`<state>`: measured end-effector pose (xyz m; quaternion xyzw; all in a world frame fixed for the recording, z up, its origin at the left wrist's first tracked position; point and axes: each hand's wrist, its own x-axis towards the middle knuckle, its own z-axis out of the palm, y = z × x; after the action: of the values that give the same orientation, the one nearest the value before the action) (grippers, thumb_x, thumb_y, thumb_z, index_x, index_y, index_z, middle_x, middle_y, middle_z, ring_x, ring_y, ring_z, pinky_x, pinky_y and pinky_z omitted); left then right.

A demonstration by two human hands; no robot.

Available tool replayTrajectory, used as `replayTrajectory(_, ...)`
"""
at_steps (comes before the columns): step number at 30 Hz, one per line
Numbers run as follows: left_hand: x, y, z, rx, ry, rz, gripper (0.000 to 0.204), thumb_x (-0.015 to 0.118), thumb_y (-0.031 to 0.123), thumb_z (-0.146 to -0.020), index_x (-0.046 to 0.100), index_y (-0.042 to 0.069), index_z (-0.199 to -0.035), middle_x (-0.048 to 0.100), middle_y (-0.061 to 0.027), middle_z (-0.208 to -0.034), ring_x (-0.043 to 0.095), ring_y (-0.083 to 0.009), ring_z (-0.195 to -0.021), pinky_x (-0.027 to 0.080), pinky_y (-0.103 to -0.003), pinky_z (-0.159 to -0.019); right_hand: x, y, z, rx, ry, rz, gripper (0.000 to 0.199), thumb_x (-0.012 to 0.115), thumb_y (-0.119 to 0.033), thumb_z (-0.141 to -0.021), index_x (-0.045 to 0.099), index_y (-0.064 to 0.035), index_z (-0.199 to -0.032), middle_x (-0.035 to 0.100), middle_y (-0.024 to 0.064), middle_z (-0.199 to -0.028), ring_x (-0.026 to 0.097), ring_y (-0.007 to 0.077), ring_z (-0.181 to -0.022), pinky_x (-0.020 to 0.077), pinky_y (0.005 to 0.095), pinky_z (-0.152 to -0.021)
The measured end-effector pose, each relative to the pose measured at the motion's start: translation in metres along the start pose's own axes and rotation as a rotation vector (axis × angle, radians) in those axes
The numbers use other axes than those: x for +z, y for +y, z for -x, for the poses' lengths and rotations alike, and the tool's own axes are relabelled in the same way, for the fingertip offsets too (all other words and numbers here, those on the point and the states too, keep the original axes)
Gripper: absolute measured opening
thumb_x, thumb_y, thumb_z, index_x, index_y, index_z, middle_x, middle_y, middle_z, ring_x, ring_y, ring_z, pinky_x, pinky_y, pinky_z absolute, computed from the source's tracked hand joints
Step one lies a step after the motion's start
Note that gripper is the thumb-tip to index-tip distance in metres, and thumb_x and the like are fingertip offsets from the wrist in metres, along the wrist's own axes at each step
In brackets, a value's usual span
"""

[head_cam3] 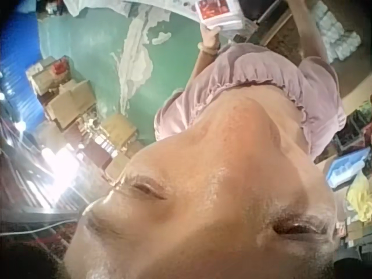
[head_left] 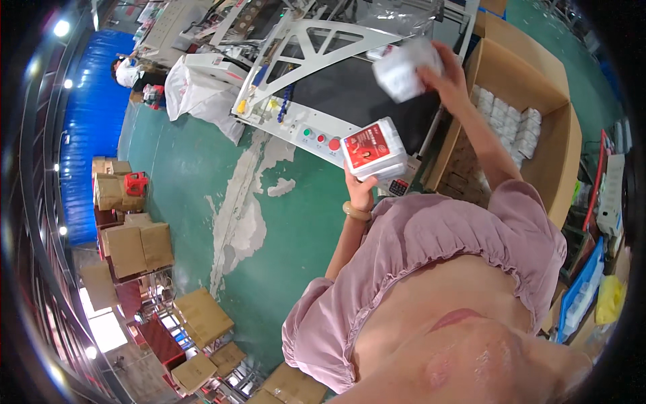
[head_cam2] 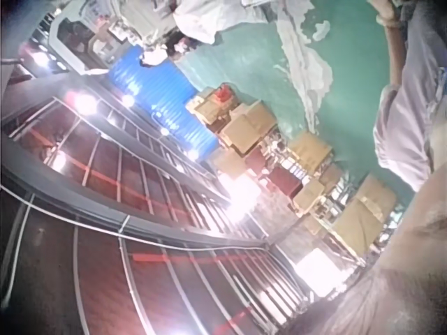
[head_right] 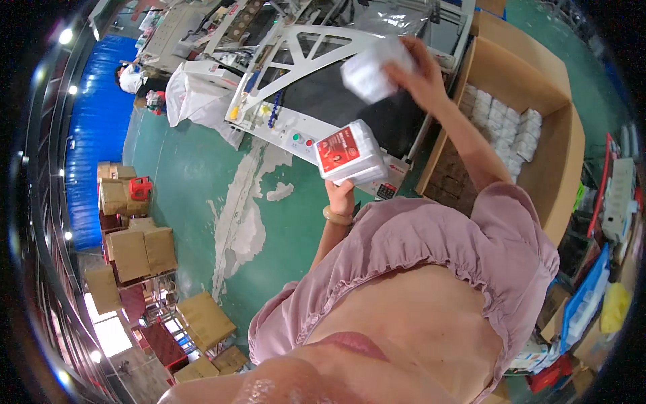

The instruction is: The person packs packaged boxes from a conveyor machine into a cardboard box by hand, then moves to a table to wipe and clean packaged items using a spray bottle and a cloth.

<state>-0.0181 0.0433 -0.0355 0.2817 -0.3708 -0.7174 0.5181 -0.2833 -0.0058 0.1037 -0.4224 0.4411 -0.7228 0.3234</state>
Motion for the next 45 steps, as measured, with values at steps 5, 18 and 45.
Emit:
replayTrajectory(5, 0.003, 0.010, 0.003, 0.025, 0.019, -0.013, 0.086, 0.079, 0.018, -0.063, 0.030, 0.003, -0.132, 0.050, -0.0086, -0.120, 0.050, -0.0219, -0.110, 0.039, -0.036, -0.096, -0.092, 0.090, -0.074, 0.333, 0.388, 0.239, 0.053, 0.068, -0.035, -0.076, 0.050, 0.0029, -0.108, 0.054, 0.0116, -0.097, 0.057, 0.0196, -0.089, 0.0477, 0.0306, -0.072)
replayTrajectory(18, -0.015, 0.013, 0.014, 0.112, 0.053, -0.079, 0.067, 0.070, 0.015, -0.070, 0.036, 0.005, -0.128, 0.051, -0.0081, -0.120, 0.051, -0.0219, -0.108, 0.042, -0.035, -0.090, -0.123, 0.208, -0.053, 0.772, 0.764, 0.687, 0.074, 0.064, -0.044, -0.073, 0.034, 0.0044, -0.120, 0.053, 0.0257, -0.116, 0.052, 0.0380, -0.108, 0.0420, 0.0397, -0.090)
replayTrajectory(45, 0.017, 0.018, -0.002, -0.032, -0.042, -0.070, 0.088, 0.075, 0.011, -0.064, 0.025, 0.004, -0.136, 0.048, -0.0095, -0.122, 0.048, -0.0223, -0.112, 0.040, -0.035, -0.095, 0.018, 0.016, 0.082, -0.345, -0.766, 0.549, 0.071, 0.075, -0.020, -0.062, 0.043, -0.0088, -0.124, 0.032, 0.0208, -0.132, 0.038, 0.0375, -0.118, 0.0341, 0.0428, -0.097)
